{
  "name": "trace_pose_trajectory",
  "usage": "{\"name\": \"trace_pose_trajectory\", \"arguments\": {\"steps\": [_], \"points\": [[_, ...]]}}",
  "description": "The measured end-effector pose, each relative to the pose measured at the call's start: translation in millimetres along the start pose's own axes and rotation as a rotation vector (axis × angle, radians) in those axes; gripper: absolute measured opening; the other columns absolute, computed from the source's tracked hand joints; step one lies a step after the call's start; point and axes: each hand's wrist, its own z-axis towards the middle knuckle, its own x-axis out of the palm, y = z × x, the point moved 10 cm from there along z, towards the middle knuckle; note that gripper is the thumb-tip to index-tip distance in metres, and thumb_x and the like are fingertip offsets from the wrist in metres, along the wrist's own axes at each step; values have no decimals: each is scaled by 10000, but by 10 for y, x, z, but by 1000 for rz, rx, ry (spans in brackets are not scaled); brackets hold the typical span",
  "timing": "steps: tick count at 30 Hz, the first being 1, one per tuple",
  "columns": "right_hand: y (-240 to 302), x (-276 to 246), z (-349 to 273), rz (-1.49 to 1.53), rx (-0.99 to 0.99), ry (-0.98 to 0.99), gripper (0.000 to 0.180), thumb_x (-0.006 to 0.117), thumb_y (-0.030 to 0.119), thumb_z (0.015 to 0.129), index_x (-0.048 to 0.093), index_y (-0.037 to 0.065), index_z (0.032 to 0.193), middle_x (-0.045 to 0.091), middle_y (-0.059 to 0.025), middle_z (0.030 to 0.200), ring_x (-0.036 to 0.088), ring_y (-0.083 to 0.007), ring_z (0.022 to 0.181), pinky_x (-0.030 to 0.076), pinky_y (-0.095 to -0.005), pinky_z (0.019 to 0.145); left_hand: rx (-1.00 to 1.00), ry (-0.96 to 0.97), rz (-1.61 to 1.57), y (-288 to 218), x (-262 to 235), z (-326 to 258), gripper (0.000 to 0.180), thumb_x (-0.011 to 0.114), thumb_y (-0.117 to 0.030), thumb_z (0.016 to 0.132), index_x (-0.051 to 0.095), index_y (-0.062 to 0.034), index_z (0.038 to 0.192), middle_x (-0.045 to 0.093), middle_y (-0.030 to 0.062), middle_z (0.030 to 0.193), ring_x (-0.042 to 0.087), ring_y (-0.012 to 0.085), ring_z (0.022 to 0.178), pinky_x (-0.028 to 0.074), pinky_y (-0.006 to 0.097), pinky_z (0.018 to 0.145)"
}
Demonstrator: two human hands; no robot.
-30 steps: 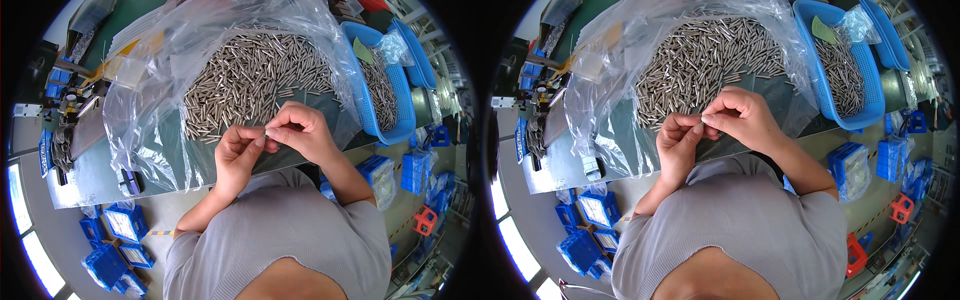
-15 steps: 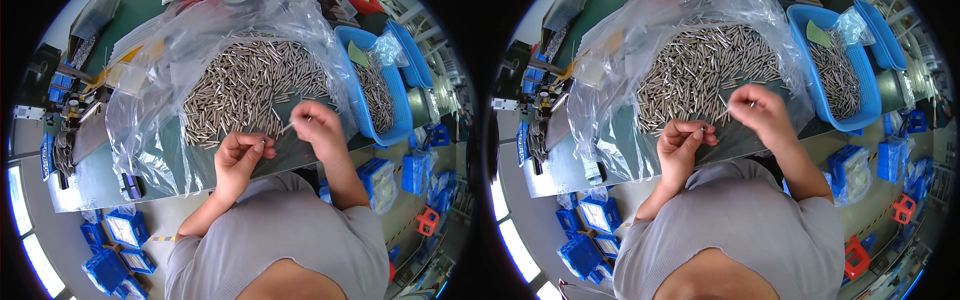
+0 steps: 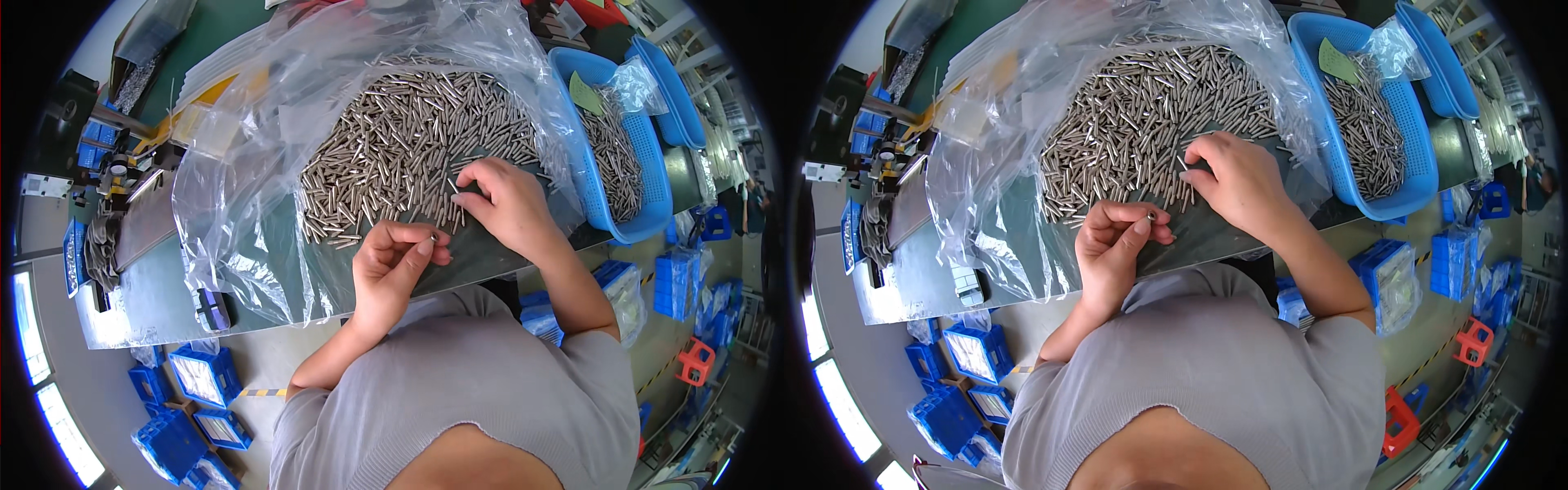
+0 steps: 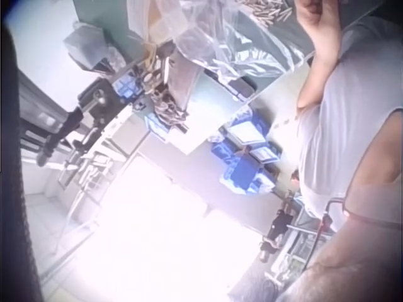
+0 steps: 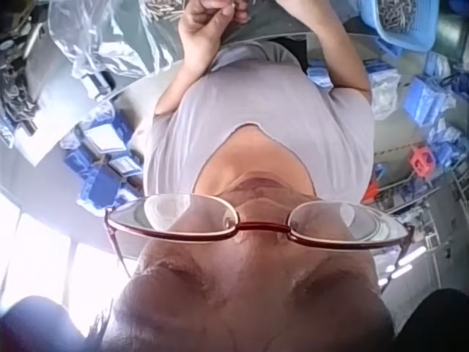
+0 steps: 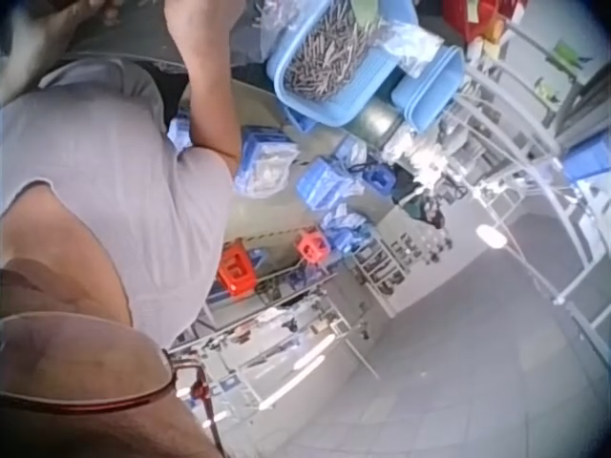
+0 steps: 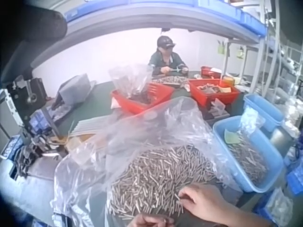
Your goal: Manually assemble small silver pins with tiny black components at a factory workstation.
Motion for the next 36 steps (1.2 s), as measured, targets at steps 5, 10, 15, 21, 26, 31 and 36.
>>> {"name": "trace_pose_trajectory", "arguments": {"steps": [5, 10, 15, 21, 26, 31, 36], "points": [[-96, -67, -43, -8, 1, -23, 163, 691, 99, 731, 599, 56, 858, 562, -62, 750, 554, -208, 602, 415, -310, 537, 4, 8, 5, -2, -7, 2, 49, 511, 30, 887, 504, 37, 936, 623, 181, 939, 637, 191, 753, 534, 303, 731], [-113, -120, -83, -47, 64, -51, 157, 682, 105, 726, 602, 93, 860, 574, -57, 763, 590, -261, 657, 458, -356, 569, 17, 42, -36, -14, 17, 1, 58, 498, 47, 894, 504, 33, 950, 619, 161, 977, 624, 167, 795, 519, 278, 751], [-41, -55, -51, -88, -19, -71, 156, 675, 82, 733, 612, 89, 876, 569, -56, 767, 581, -238, 637, 449, -334, 554, 9, 26, -35, -4, 12, -2, 56, 496, 42, 896, 505, 31, 951, 618, 160, 978, 624, 167, 793, 518, 277, 747], [-12, -142, -95, -9, -82, -180, 87, 650, 50, 774, 608, 50, 851, 542, -62, 741, 534, -186, 597, 413, -286, 532, -2, -1, -9, -7, 7, 12, 56, 496, 30, 902, 502, 32, 957, 618, 156, 976, 626, 164, 792, 521, 279, 747], [68, -92, -172, 560, 72, 32, 51, 615, 45, 830, 593, -1, 839, 497, -13, 722, 462, -81, 632, 366, -219, 566, 0, 6, -2, 1, 9, 22, 64, 495, 20, 907, 493, 39, 968, 619, 155, 970, 627, 166, 794, 525, 282, 752], [186, 7, -164, 619, 39, 67, 57, 611, 47, 838, 594, -8, 844, 497, -11, 726, 460, -75, 628, 361, -211, 558, -1, 7, -1, 13, 13, 18, 60, 494, 19, 909, 494, 42, 964, 622, 156, 963, 631, 170, 798, 526, 284, 754], [247, 27, -161, 670, 9, 54, 46, 619, 32, 830, 595, -4, 847, 500, -19, 723, 478, -80, 621, 369, -213, 546, -5, 22, 11, 20, 13, 10, 63, 493, 23, 908, 494, 47, 966, 623, 154, 957, 631, 171, 802, 526, 284, 757]]}}
